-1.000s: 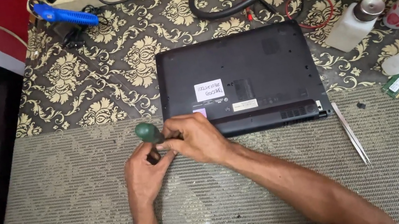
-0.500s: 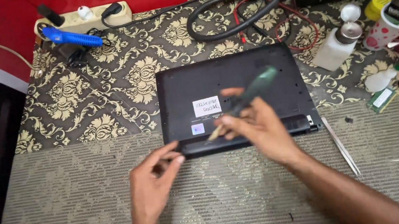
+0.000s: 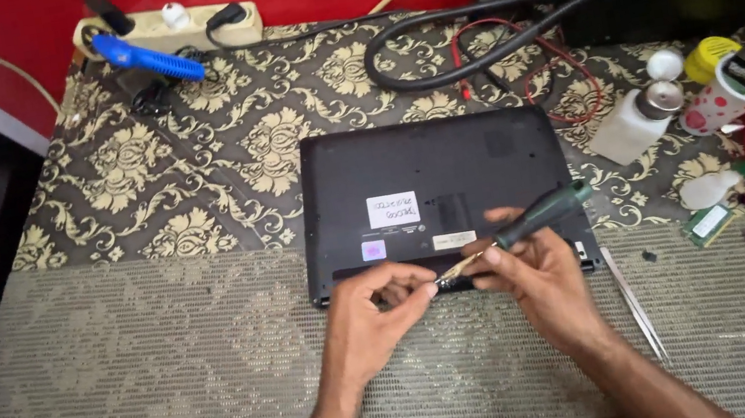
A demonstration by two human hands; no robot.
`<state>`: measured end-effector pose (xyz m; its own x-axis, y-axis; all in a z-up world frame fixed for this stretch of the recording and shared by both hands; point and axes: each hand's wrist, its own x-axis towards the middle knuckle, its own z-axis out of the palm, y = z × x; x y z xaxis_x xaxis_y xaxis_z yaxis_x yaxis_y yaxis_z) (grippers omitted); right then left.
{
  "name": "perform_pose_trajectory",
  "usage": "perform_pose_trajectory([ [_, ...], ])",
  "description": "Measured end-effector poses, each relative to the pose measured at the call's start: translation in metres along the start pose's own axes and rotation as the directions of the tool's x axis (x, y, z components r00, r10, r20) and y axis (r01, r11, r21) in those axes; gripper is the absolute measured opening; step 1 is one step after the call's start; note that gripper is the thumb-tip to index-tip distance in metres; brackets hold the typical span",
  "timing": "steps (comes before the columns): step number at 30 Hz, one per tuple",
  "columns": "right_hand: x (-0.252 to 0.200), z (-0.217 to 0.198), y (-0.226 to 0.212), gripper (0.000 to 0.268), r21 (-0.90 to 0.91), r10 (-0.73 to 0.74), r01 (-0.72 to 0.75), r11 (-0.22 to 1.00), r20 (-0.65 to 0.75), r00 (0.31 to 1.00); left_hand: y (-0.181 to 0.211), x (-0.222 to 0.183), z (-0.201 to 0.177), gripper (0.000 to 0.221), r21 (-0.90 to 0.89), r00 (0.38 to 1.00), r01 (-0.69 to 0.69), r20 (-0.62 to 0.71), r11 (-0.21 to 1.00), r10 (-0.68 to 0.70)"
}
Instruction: Using a manual screwdriver to remove or secure screws on the bottom panel of a laptop.
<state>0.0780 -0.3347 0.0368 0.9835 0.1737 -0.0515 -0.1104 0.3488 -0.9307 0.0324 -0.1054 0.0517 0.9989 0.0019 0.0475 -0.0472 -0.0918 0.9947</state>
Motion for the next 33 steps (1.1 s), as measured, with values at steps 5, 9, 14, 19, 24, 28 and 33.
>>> perform_pose_trajectory([
  [5, -0.001, 0.007, -0.008, 0.064, 0.037, -0.092, 0.091, 0.995, 0.02, 0.996, -0.002, -0.001, -0.007, 0.016, -0.039, 1.0, 0.012, -0.017, 0.999, -0.013],
  [9, -0.003, 0.009, -0.009, 0.088, 0.103, -0.192, 0.19, 0.976, 0.001, 0.981, 0.003, -0.002, -0.01, 0.015, -0.042, 0.999, 0.036, 0.025, 0.998, -0.035],
  [14, -0.003, 0.0, -0.008, 0.084, 0.232, -0.089, 0.088, 0.969, -0.006, 0.996, 0.0, -0.003, -0.01, 0.012, 0.158, 0.995, 0.054, 0.074, 0.986, -0.066],
  [19, -0.003, 0.001, -0.005, 0.076, 0.298, -0.054, 0.05, 0.953, 0.003, 0.999, 0.0, -0.004, -0.01, 0.011, 0.123, 0.995, -0.003, 0.1, 0.992, -0.009],
  [24, -0.004, 0.001, -0.003, 0.075, 0.235, -0.043, 0.05, 0.971, -0.035, 0.998, 0.007, -0.004, -0.009, 0.016, 0.164, 0.99, 0.076, 0.101, 0.983, -0.094],
  [28, -0.006, 0.003, -0.002, 0.075, 0.219, -0.057, 0.063, 0.974, -0.034, 0.998, -0.001, -0.008, -0.006, 0.023, 0.24, 0.997, -0.005, 0.074, 0.971, -0.013],
  [33, -0.006, 0.004, -0.001, 0.076, 0.19, -0.04, 0.052, 0.98, -0.069, 0.997, -0.013, -0.007, -0.005, 0.016, 0.284, 0.954, -0.3, 0.062, 0.911, 0.295],
])
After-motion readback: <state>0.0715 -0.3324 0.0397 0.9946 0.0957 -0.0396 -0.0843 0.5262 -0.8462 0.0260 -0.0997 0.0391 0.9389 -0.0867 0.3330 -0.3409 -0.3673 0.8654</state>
